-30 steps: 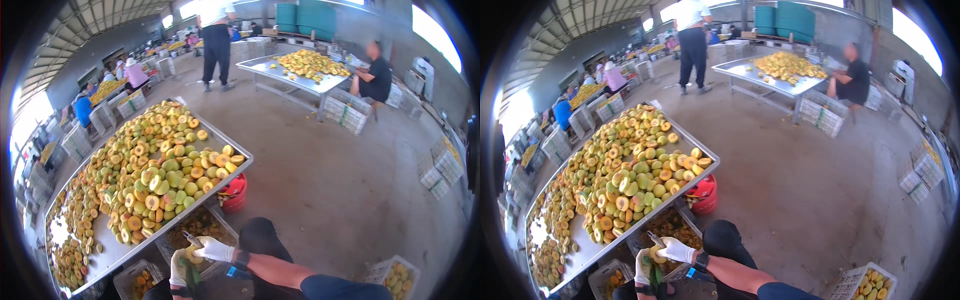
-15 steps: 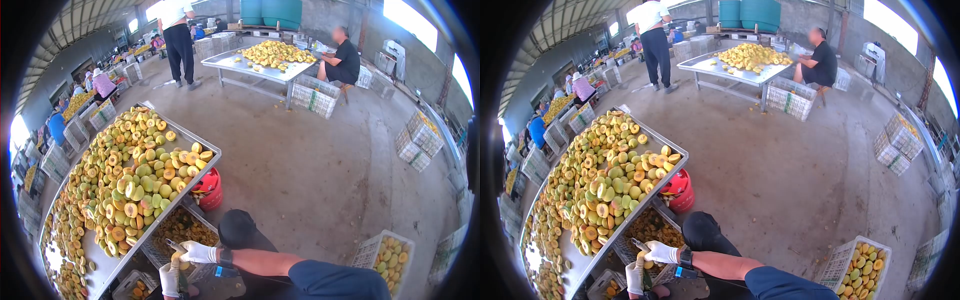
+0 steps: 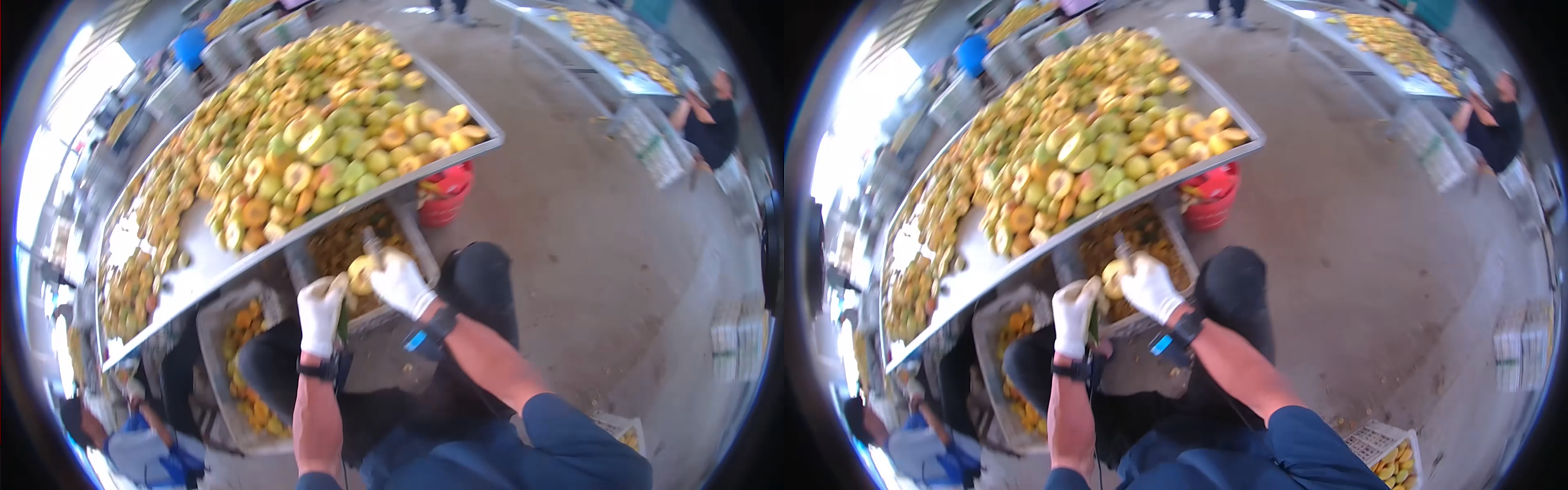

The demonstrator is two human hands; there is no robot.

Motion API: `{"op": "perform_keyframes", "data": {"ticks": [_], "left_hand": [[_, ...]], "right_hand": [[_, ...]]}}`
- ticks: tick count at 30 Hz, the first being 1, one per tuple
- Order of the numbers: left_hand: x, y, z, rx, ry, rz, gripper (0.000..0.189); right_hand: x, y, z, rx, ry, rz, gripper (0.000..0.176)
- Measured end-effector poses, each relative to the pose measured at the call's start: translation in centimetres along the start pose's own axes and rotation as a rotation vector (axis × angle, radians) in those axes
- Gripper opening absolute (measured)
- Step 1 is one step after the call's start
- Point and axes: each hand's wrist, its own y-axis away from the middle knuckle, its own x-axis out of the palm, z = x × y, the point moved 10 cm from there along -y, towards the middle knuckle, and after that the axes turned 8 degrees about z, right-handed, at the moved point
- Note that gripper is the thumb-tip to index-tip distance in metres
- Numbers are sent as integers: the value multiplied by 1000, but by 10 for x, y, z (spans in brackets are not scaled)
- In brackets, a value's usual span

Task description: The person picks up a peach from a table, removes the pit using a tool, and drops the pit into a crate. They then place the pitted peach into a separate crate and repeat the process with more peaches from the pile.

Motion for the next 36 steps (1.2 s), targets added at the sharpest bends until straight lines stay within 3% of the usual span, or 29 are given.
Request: {"op": "perform_keyframes", "data": {"ticks": [1,2,4,5,7,8,10,11,12,14,15,17,18,20,21,24,26,28,30,32,33,34,36], "left_hand": [[-14,-14,4,279,-187,-97,15],[-21,-11,-4,99,-491,-153,16],[-33,-7,-18,135,-907,-352,23],[-38,-8,-15,122,-912,-367,23],[-45,-13,25,-66,-438,-193,29],[-41,-7,20,20,-347,-197,30],[-50,-8,50,42,-400,-320,29],[-43,3,24,25,-620,-363,30],[-42,12,13,169,-869,-544,30],[-34,25,-7,342,-1161,-698,30],[-40,21,-6,336,-1156,-706,30],[-53,-2,15,254,-931,-496,26],[-56,-4,17,251,-928,-503,26],[-69,-14,36,193,-413,-435,30],[-56,-19,53,-28,112,-251,34],[10,-3,69,-337,603,215,52],[36,26,66,-389,578,308,60],[47,36,73,-361,711,347,54],[46,42,86,-313,849,252,48],[45,48,95,-302,939,187,47],[49,53,92,-310,1146,201,50],[52,58,89,-316,1353,213,53],[47,66,89,-296,1408,231,62]], "right_hand": [[-3,1,0,128,-229,57,21],[11,4,-12,353,-526,178,18],[18,5,-11,384,-645,267,22],[21,7,-7,381,-696,301,25],[27,11,4,354,-762,382,31],[30,14,12,344,-750,458,33],[36,19,19,336,-700,559,35],[39,21,19,341,-701,575,35],[41,23,20,344,-718,586,35],[43,26,22,348,-727,606,36],[42,25,23,346,-697,597,34],[42,26,23,343,-665,592,32],[44,26,22,330,-665,604,33],[43,24,26,310,-660,615,34],[42,24,29,289,-633,624,34],[45,27,33,268,-587,654,36],[50,29,39,268,-562,679,37],[53,34,44,212,-168,731,38],[60,40,38,181,-106,734,40],[42,36,60,-60,145,456,39],[31,39,71,-98,143,339,35],[24,44,76,-89,172,330,31],[22,61,88,-203,208,310,26]]}}
